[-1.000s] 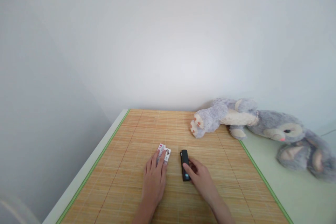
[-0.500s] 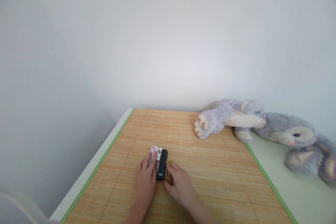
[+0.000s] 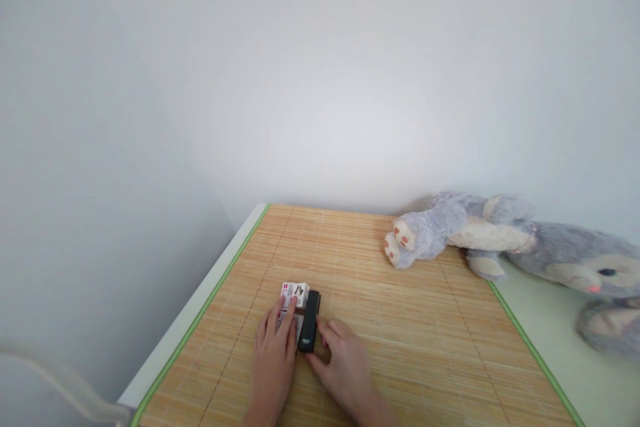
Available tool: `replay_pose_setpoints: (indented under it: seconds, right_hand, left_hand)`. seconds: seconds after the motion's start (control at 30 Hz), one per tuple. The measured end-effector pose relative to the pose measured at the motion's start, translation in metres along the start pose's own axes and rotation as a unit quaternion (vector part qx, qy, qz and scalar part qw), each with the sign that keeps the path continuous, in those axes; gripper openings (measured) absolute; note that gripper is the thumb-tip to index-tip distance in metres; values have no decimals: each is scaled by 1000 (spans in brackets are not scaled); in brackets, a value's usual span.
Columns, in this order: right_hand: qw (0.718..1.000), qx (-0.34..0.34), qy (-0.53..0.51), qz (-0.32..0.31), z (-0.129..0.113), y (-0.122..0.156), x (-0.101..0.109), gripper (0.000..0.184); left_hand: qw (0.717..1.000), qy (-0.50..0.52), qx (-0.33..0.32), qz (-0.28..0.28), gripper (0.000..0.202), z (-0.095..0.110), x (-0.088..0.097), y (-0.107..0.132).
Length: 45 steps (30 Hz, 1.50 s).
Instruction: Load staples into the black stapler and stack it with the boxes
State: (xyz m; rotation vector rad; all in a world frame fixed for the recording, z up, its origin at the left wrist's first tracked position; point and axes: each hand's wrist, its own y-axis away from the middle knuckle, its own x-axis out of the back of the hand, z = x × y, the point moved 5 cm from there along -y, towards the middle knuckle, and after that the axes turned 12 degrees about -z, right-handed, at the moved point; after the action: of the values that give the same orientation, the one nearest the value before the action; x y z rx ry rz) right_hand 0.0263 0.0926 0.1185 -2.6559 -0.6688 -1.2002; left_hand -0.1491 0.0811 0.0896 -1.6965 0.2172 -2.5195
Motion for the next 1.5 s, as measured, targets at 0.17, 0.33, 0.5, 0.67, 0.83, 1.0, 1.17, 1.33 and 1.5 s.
replay_pose_setpoints:
  seconds: [0.17, 0.33, 0.5, 0.67, 0.83, 1.0, 1.17, 1.33, 1.5]
  right_hand:
    - [1000, -15, -15, 8, 7, 2, -3, 54]
    - [999, -23, -25, 11, 14, 1, -5, 54]
    - [1000, 0, 1, -12, -1, -10, -9, 56]
    - [1000, -6, 0, -10, -15, -25, -23, 55]
    - [1000, -21, 4, 1, -16, -29, -31, 57]
    - [1000, -27, 3, 10, -17, -26, -30, 55]
    - [1000, -23, -2, 19, -19, -26, -29, 52]
    - [999, -29, 4, 17, -20, -26, -27, 52]
    - [999, -21, 0, 24, -22, -24, -25, 52]
  left_hand:
    - [1000, 6, -10, -2, 56, -9, 1, 0]
    - [1000, 1, -27, 5, 57, -9, -3, -3]
    - [999, 24, -27, 13, 59, -16, -2, -11]
    - [999, 25, -29, 13, 54, -40, 3, -26]
    - [999, 24, -40, -1, 53, -52, 2, -33]
    - [999, 17, -32, -2, 55, -50, 0, -33]
    - [999, 22, -31, 1, 55, -46, 3, -33]
    - [999, 28, -35, 6, 54, -42, 8, -33]
    - [999, 34, -35, 17, 54, -39, 11, -32]
